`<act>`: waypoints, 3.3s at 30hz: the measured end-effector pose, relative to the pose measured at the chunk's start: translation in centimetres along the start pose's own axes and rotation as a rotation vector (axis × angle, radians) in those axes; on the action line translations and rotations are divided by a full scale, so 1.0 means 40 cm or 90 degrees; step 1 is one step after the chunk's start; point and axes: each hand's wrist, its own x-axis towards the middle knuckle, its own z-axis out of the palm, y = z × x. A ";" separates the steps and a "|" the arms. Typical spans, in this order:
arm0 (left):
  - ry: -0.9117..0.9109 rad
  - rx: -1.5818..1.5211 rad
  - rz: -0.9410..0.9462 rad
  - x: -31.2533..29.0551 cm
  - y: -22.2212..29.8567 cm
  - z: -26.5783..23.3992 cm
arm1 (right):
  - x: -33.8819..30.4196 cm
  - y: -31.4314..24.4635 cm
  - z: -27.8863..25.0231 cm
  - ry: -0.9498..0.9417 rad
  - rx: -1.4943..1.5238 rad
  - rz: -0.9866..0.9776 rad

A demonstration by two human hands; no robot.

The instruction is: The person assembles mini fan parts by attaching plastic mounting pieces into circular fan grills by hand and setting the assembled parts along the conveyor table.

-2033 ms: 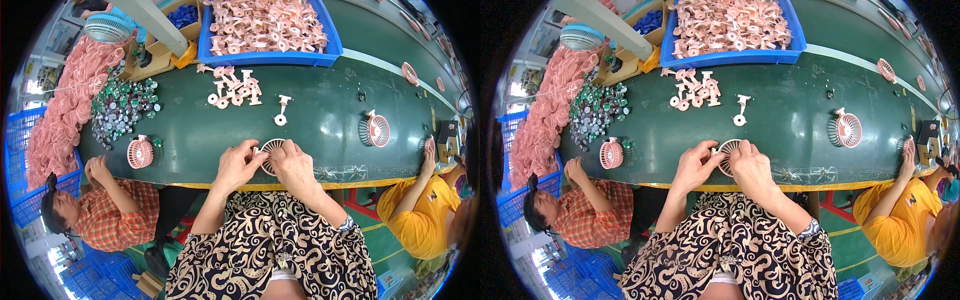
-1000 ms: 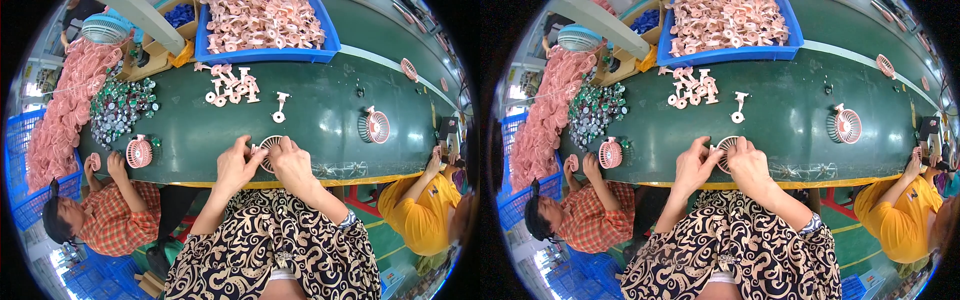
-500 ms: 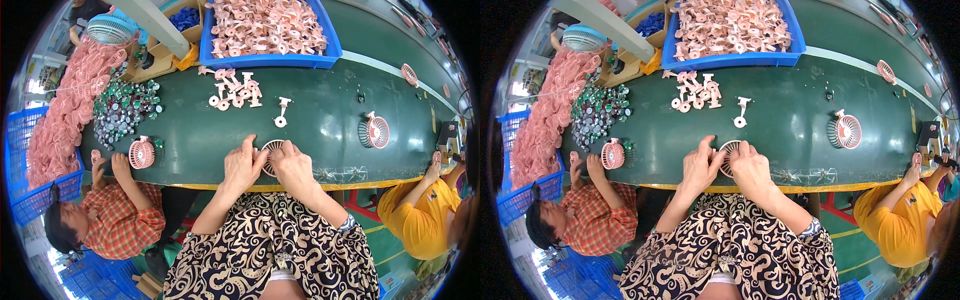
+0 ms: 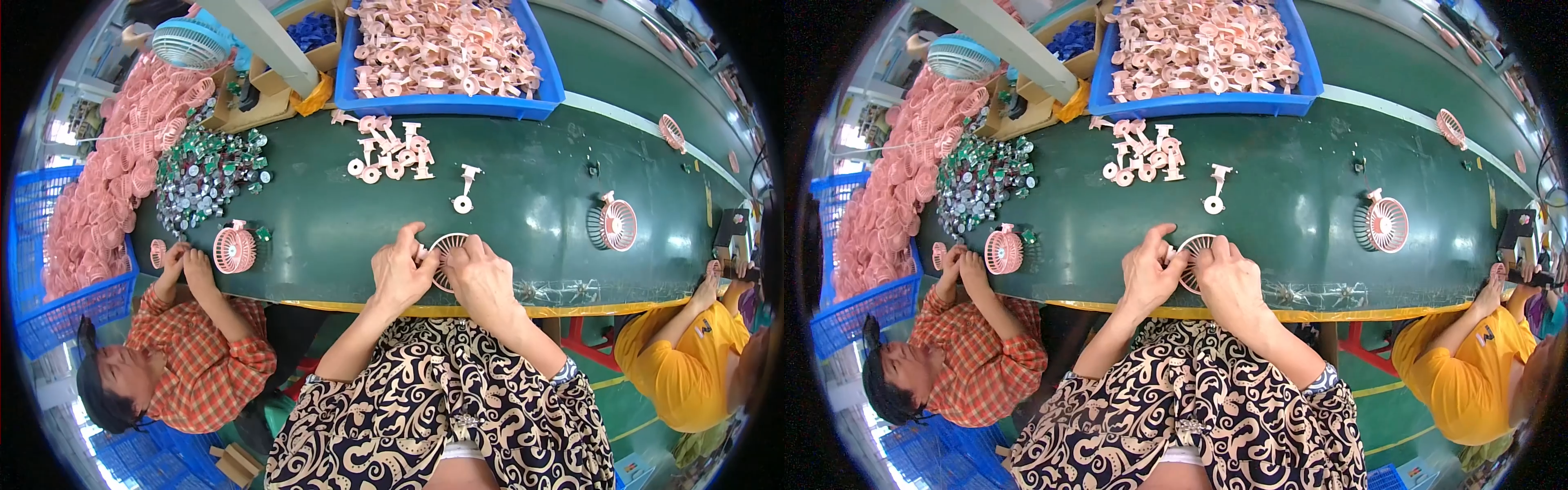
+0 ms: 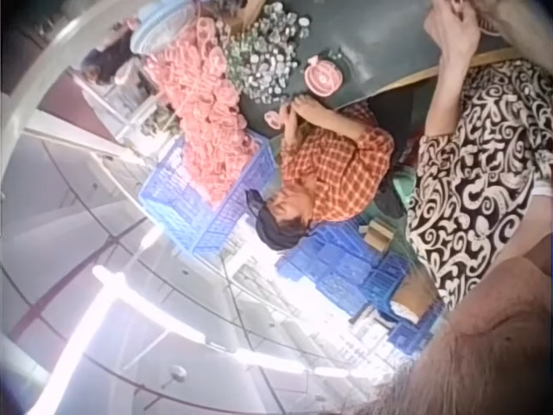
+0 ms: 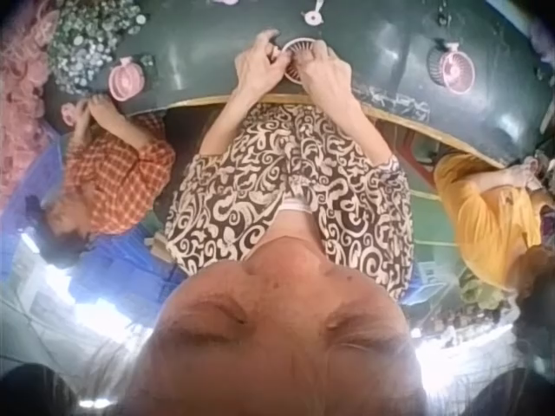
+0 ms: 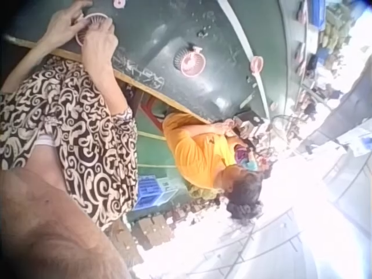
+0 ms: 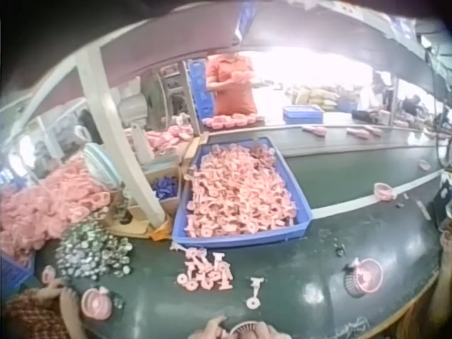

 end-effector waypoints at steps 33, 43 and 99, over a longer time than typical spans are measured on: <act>0.334 -0.109 -0.068 -0.112 -0.393 -0.331 | 0.153 0.109 -0.055 0.153 0.250 0.234; 0.244 -0.134 -0.093 -0.039 -0.192 -0.297 | 0.174 0.123 0.062 0.219 0.174 0.176; 0.050 0.261 0.164 -0.045 0.011 -0.083 | -0.040 0.194 0.011 0.346 0.110 0.187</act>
